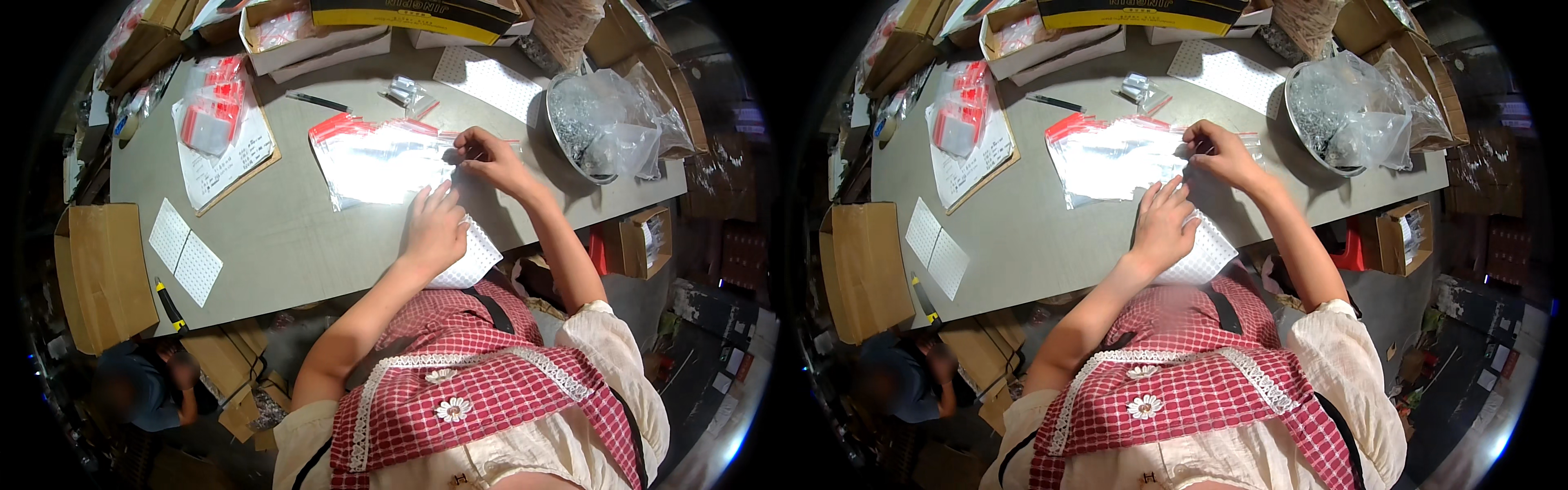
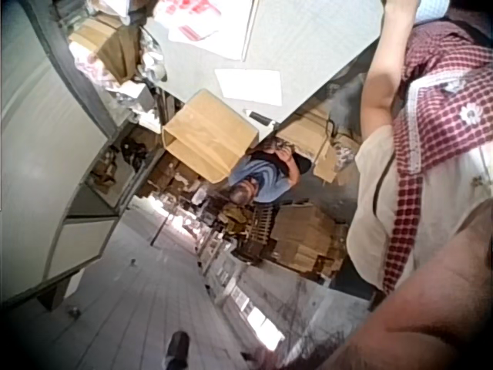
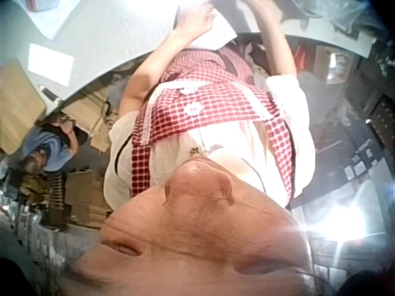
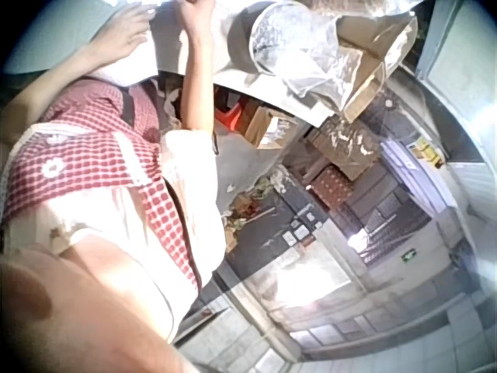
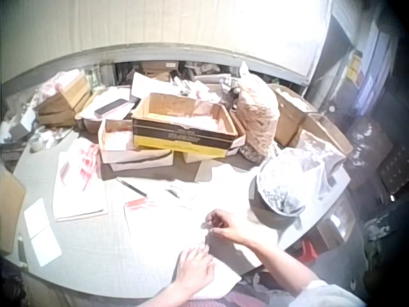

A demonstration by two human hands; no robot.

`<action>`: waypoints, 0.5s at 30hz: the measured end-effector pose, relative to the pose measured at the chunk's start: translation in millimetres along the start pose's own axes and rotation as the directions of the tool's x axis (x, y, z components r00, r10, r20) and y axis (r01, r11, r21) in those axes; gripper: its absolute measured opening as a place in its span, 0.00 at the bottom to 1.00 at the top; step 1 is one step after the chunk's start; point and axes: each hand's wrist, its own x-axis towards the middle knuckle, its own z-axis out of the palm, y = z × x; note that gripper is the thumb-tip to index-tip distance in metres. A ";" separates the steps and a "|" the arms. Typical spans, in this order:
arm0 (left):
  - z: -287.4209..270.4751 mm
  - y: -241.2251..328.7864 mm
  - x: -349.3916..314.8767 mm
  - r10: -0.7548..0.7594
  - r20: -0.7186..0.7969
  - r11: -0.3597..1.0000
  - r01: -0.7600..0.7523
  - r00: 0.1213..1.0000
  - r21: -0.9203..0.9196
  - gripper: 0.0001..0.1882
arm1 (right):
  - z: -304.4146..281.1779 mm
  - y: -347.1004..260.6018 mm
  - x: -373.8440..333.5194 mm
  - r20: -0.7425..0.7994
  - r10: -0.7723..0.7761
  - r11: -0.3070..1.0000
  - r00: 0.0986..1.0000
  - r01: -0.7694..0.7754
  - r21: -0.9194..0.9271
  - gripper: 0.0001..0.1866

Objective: The person places small plastic parts and white labels into clear plastic bags, then places the filled bags into a cardboard box.

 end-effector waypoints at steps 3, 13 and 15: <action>-1.6 0.2 -2.5 -0.004 0.001 1.000 0.004 1.000 -0.002 0.10 | 11.9 -2.4 6.4 -0.021 -0.035 0.990 0.999 0.032 -0.139 0.17; 0.4 -0.4 -8.8 -0.025 -0.018 1.000 0.025 1.000 -0.002 0.09 | 38.9 -10.1 3.1 0.010 -0.251 0.501 0.968 0.139 -0.854 0.17; -0.7 -0.3 -12.1 0.003 -0.062 1.000 -0.002 0.998 0.011 0.09 | 23.0 -7.8 5.8 -0.137 -0.158 0.585 0.978 -0.020 -0.811 0.21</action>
